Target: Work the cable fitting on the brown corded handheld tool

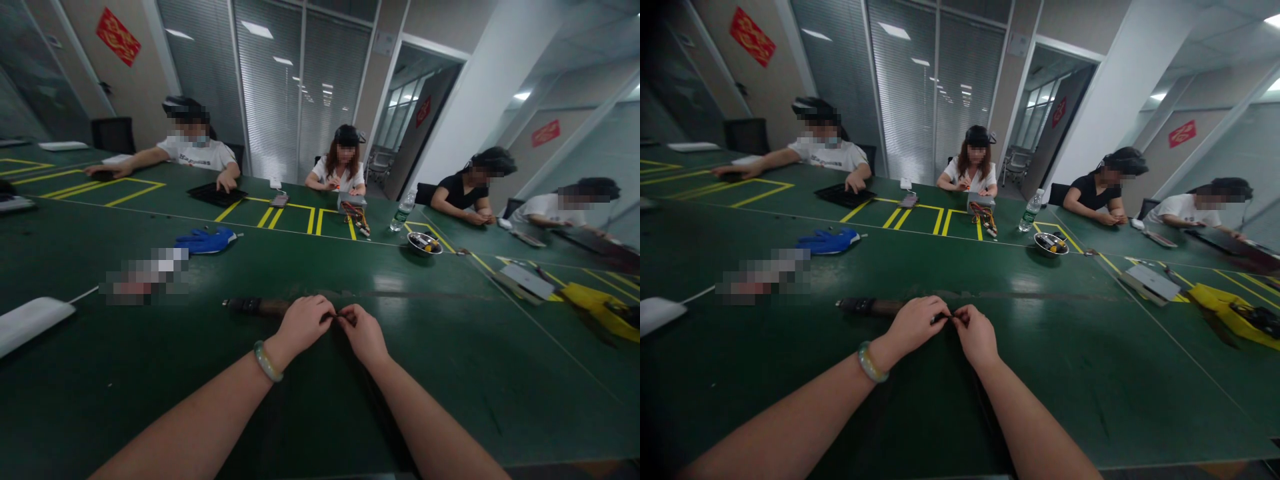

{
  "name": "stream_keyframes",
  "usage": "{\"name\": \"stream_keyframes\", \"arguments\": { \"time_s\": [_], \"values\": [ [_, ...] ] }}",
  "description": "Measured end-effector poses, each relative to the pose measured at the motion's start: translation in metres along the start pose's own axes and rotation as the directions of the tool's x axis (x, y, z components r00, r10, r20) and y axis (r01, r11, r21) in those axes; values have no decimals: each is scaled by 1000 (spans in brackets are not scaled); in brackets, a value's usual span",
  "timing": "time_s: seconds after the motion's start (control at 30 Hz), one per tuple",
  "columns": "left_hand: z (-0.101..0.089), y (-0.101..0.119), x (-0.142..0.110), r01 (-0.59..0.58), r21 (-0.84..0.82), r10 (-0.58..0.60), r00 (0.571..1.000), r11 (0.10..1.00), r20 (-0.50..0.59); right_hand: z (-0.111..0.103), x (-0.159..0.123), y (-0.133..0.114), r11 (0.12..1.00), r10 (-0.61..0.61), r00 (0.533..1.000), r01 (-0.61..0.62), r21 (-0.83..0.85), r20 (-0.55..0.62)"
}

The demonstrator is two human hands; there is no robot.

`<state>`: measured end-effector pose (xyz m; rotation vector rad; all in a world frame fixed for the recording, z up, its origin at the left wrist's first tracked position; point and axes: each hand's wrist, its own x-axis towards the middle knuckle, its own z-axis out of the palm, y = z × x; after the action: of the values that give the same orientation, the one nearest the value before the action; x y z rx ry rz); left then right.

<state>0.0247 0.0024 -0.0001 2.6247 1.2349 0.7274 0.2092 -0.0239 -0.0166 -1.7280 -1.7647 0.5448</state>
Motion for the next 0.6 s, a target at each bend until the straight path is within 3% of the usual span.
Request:
{"name": "stream_keyframes", "arguments": {
  "time_s": [0.1, 0.23, 0.43, 0.6],
  "values": [
    [0, 0, 0, 0, 3, 0, 1000, 1000, 2, 2, 2, 1, 999, -18, 1000, 17, -49, -21],
    [0, 0, 1, -3, 22, 3, 1000, 1000, 14, 1, 8, -5, 987, -75, 996, 81, -142, 46],
    [0, 1, -1, -6, 34, 6, 1000, 999, 7, -4, 14, -16, 962, -64, 994, 87, -259, 94],
    [-7, 9, -3, -60, -18, 58, 994, 998, -94, -1, 14, -20, 928, -53, 998, 66, -367, 46]
  ]
}}
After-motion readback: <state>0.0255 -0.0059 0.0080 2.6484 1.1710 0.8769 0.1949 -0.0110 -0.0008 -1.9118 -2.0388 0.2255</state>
